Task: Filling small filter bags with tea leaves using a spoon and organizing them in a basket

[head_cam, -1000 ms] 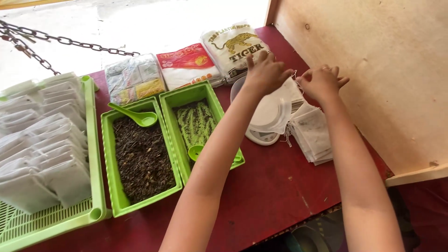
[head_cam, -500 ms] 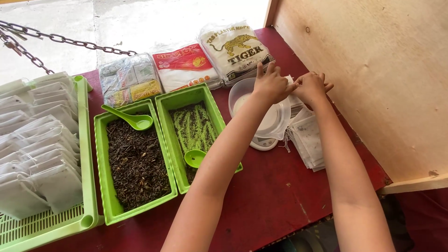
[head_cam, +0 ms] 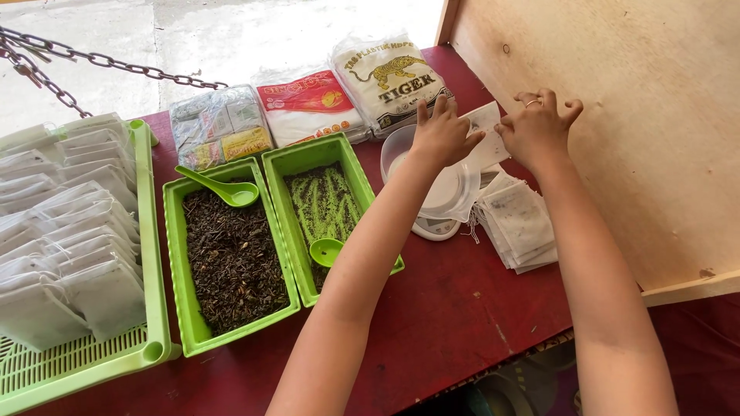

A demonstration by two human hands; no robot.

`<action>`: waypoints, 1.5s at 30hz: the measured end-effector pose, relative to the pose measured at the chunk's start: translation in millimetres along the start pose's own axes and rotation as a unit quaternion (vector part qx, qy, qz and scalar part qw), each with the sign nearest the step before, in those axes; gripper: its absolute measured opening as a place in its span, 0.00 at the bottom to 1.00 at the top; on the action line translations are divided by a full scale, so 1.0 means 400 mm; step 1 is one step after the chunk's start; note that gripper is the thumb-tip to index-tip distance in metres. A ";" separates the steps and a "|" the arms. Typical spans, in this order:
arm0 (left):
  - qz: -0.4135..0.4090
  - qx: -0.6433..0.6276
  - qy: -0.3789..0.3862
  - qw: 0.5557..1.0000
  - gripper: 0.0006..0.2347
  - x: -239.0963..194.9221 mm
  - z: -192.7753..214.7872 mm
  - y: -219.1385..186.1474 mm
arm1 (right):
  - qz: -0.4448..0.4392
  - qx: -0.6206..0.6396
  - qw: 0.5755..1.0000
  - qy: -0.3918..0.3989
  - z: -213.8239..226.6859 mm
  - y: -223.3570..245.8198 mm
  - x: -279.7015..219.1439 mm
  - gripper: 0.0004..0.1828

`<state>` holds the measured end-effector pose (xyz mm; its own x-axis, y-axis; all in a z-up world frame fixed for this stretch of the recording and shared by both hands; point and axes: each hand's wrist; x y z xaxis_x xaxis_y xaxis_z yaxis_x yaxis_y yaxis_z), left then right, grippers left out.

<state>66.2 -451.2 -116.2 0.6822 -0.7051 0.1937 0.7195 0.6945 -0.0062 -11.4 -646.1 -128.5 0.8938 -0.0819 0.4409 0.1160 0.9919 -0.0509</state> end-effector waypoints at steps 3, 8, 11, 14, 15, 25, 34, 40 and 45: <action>0.041 0.009 0.028 0.999 0.18 -0.020 0.062 0.018 | -0.015 0.109 0.994 -0.006 0.114 0.045 0.040 0.10; 0.129 -0.127 0.004 0.983 0.18 -0.064 0.126 0.099 | 0.117 0.153 0.969 -0.154 0.212 0.136 0.079 0.06; 0.157 -0.268 -0.127 0.942 0.23 -0.101 0.125 0.186 | 0.166 0.192 0.948 -0.189 0.256 0.249 0.101 0.04; 0.186 -0.331 -0.246 0.892 0.22 -0.186 0.143 0.278 | 0.193 0.221 0.935 -0.200 0.266 0.373 0.112 0.04; 0.207 -0.328 -0.279 0.878 0.20 -0.222 0.158 0.312 | 0.199 0.226 0.932 -0.202 0.266 0.417 0.120 0.05; 0.304 -0.206 -0.404 0.838 0.12 -0.597 0.274 0.520 | 0.104 0.507 0.855 -0.020 0.288 0.799 0.117 0.18; 0.326 -0.187 -0.399 0.836 0.10 -0.696 0.320 0.503 | 0.127 0.591 0.793 -0.077 0.341 0.910 0.073 0.19; 0.317 -0.194 -0.358 0.856 0.07 -0.720 0.320 0.526 | 0.159 0.640 0.750 -0.048 0.302 0.851 0.076 0.08; 0.284 -0.172 -0.268 0.904 0.03 -0.769 0.377 0.499 | 0.182 0.633 0.753 0.021 0.355 0.833 0.072 0.08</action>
<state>-19.4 -74.2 -29.0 0.8595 -0.0135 0.5110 0.3341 0.7715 -0.5415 -8.6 -304.3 -5.7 0.7822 0.2404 0.5747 -0.6219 0.2453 0.7437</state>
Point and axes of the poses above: each hand's wrist, its own x-axis towards the middle knuckle, its own z-axis out of the back of the hand, y = z × x, and after that the axes turned 13 degrees about x, right-handed
